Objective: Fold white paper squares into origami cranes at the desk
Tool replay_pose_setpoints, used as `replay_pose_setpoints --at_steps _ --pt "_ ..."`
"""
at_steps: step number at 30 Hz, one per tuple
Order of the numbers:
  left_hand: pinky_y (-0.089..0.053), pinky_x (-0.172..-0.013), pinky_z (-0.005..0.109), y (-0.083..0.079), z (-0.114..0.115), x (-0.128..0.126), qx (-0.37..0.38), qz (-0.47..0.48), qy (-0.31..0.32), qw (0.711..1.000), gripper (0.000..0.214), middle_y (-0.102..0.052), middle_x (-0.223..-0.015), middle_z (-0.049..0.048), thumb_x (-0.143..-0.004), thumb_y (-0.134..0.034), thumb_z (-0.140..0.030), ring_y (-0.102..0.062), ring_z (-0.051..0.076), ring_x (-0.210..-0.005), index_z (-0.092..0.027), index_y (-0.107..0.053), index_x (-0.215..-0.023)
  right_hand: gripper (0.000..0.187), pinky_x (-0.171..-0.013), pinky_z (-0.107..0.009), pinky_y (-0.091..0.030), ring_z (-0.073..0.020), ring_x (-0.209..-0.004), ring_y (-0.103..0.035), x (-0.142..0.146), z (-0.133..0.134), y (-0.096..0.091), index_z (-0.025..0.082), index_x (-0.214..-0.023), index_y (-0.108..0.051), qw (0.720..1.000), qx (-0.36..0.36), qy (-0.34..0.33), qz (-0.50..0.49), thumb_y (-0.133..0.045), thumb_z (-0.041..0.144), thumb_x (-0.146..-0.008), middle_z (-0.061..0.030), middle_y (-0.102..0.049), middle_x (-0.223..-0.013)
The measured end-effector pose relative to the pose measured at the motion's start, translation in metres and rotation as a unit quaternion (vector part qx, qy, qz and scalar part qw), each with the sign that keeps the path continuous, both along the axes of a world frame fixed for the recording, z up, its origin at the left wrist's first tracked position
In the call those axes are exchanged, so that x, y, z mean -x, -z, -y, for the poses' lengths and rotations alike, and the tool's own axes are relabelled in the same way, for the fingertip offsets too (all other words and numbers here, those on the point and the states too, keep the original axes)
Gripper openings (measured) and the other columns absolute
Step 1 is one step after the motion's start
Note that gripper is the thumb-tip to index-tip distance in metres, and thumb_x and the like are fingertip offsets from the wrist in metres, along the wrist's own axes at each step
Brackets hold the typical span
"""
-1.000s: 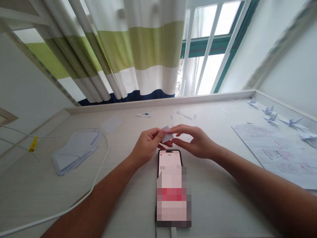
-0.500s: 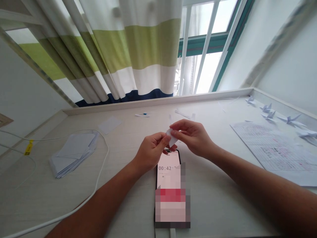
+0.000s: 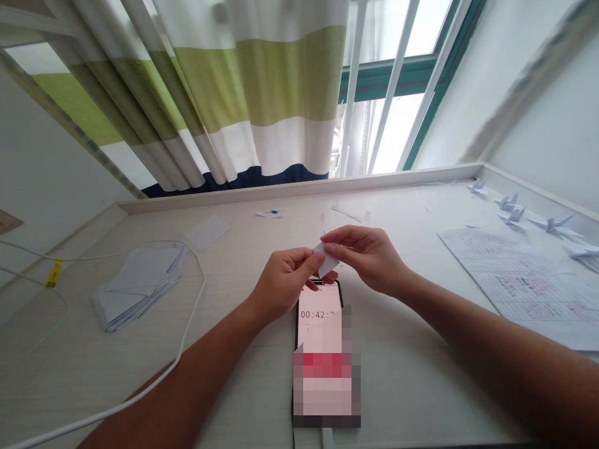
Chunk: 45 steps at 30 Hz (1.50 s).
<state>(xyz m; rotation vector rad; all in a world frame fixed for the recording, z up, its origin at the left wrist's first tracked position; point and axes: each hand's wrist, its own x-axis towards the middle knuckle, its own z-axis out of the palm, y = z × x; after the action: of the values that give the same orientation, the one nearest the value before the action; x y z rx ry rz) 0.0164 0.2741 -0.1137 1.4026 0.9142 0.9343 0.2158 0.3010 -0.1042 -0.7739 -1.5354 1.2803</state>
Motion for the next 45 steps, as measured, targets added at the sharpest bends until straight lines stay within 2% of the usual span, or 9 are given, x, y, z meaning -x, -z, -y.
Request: replay_pose_setpoints --at_steps 10,16,20,24,29,36,45 --pt "-0.061 -0.065 0.027 -0.004 0.000 -0.001 0.001 0.016 -0.009 1.000 0.040 -0.084 -0.093 0.0129 -0.100 -0.066 -0.052 -0.081 0.024 -0.090 -0.014 -0.078 -0.099 0.015 -0.080 -0.038 -0.067 -0.0188 -0.084 -0.078 0.000 -0.001 0.001 0.022 -0.099 -0.083 1.000 -0.025 0.004 0.000 -0.085 0.031 -0.087 -0.0039 -0.082 -0.092" --pt "-0.061 -0.063 0.027 -0.008 0.000 0.000 0.020 0.015 -0.012 1.000 0.038 -0.082 -0.088 0.0124 -0.092 -0.075 -0.051 -0.081 0.025 -0.087 -0.013 -0.080 -0.091 0.012 -0.076 -0.035 -0.066 -0.0181 -0.081 -0.078 -0.001 -0.001 0.002 0.022 -0.096 -0.083 1.000 -0.011 -0.005 -0.008 -0.085 0.028 -0.086 -0.0037 -0.082 -0.090" --pt "-0.061 -0.063 0.026 -0.010 -0.002 0.002 0.043 0.025 -0.001 0.999 0.038 -0.082 -0.091 0.0124 -0.093 -0.074 -0.050 -0.079 0.023 -0.084 -0.013 -0.082 -0.090 0.009 -0.073 -0.031 -0.065 -0.0169 -0.081 -0.077 0.000 -0.001 0.002 0.022 -0.095 -0.084 1.000 -0.020 -0.007 -0.006 -0.083 0.024 -0.086 -0.0034 -0.082 -0.090" --pt "-0.062 -0.068 0.027 -0.009 -0.004 0.003 0.045 0.028 -0.003 0.999 0.034 -0.081 -0.085 0.0111 -0.090 -0.076 -0.046 -0.077 0.021 -0.081 -0.013 -0.083 -0.085 0.009 -0.073 -0.032 -0.065 -0.0171 -0.079 -0.077 0.001 0.000 0.002 0.020 -0.093 -0.084 1.000 -0.018 -0.006 -0.012 -0.084 0.023 -0.083 -0.0037 -0.082 -0.088" --pt "-0.061 -0.066 0.027 -0.006 -0.005 0.003 0.035 0.043 -0.040 0.998 0.028 -0.078 -0.077 0.0064 -0.085 -0.084 -0.042 -0.077 0.019 -0.072 -0.014 -0.081 -0.082 0.009 -0.076 -0.033 -0.064 -0.0174 -0.080 -0.077 0.002 0.001 0.002 0.020 -0.091 -0.085 1.000 -0.016 0.011 -0.018 -0.084 0.022 -0.083 -0.0037 -0.083 -0.088" --pt "-0.063 -0.065 0.029 -0.007 -0.005 0.005 -0.033 0.007 -0.072 0.997 0.028 -0.079 -0.079 0.0064 -0.092 -0.076 -0.041 -0.077 0.019 -0.072 -0.015 -0.080 -0.085 0.010 -0.075 -0.034 -0.065 -0.0183 -0.079 -0.077 0.002 0.000 0.000 0.019 -0.091 -0.084 1.000 -0.012 0.014 -0.019 -0.084 0.026 -0.083 -0.0041 -0.082 -0.086" --pt "-0.061 -0.067 0.027 0.000 -0.005 0.005 -0.107 -0.024 -0.088 0.990 0.026 -0.078 -0.076 0.0035 -0.097 -0.070 -0.037 -0.073 0.015 -0.069 -0.016 -0.078 -0.084 0.011 -0.077 -0.036 -0.066 -0.0184 -0.080 -0.078 0.002 0.000 0.002 0.019 -0.092 -0.084 1.000 -0.006 -0.002 -0.024 -0.083 0.026 -0.084 -0.0042 -0.083 -0.087"
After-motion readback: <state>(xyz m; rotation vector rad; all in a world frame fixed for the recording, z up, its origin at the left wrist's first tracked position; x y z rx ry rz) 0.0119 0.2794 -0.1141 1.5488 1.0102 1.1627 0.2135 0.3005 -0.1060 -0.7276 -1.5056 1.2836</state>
